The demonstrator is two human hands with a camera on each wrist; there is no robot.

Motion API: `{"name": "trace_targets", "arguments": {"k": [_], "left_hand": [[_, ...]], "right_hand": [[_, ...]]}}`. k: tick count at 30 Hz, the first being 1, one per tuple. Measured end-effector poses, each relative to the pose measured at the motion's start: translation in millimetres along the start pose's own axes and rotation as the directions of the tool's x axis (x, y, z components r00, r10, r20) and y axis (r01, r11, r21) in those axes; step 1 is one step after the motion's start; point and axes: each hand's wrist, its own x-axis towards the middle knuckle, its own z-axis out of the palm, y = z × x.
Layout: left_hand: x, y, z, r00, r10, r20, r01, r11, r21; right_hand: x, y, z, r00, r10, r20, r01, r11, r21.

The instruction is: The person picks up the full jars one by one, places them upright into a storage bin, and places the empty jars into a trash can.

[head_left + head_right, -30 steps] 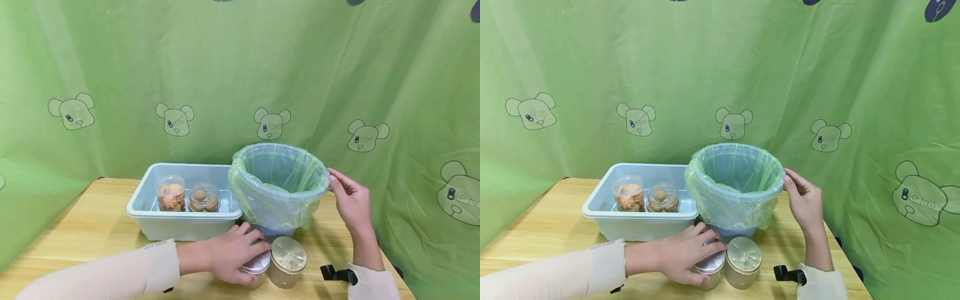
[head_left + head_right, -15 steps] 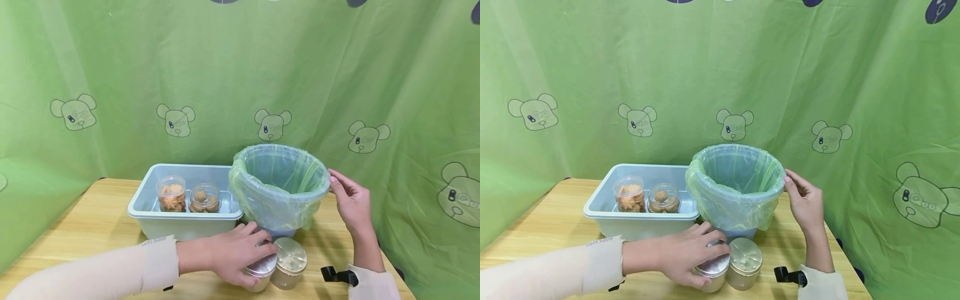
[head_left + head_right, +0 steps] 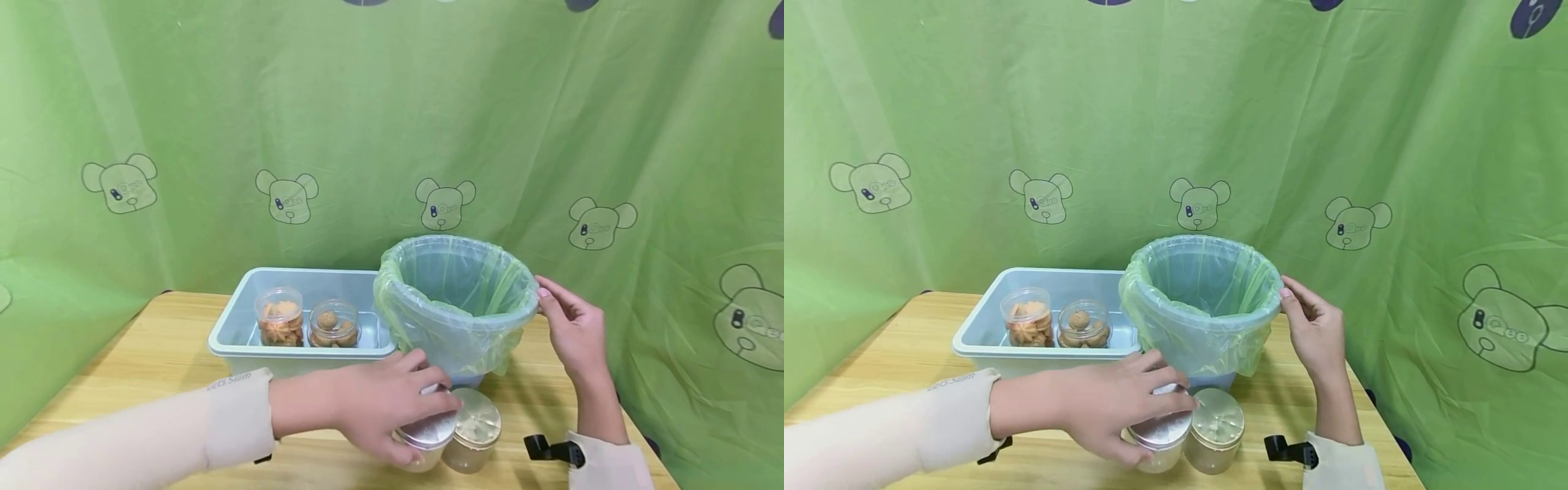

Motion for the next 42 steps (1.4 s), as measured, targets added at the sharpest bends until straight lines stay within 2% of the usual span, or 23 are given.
{"name": "trace_targets", "arguments": {"k": [4,10,15,27,33,38,42], "left_hand": [[-4.9,-4.4,-18.2,1.000,0.002,-0.008,-0.002,1.000,-0.004],[-15.0,-10.8,-40.2,0.997,0.000,-0.074,-0.001,1.000,-0.011],[-23.8,-17.1,-53.7,0.992,-0.004,-0.126,-0.001,0.999,-0.041],[-43.3,-36.5,-78.9,0.982,-0.064,-0.179,0.041,0.991,-0.127],[-50.4,-47.1,-92.5,0.976,-0.136,-0.170,0.112,0.983,-0.143],[-56.2,-59.6,-106.5,0.965,-0.212,-0.152,0.186,0.968,-0.168],[-58.4,-72.3,-118.3,0.956,-0.246,-0.162,0.222,0.963,-0.155]], "right_hand": [[0,0,0,1.000,-0.006,-0.002,0.006,1.000,-0.004],[0,0,0,1.000,-0.011,0.004,0.011,1.000,-0.010],[0,0,0,1.000,-0.011,0.006,0.011,1.000,-0.013],[0,2,0,1.000,0.003,0.010,-0.002,0.999,-0.050],[-2,3,-1,1.000,0.019,0.011,-0.018,0.995,-0.096],[-1,3,-1,1.000,0.011,0.011,-0.010,0.995,-0.099],[0,2,-1,1.000,0.000,0.008,0.001,0.994,-0.111]]}}
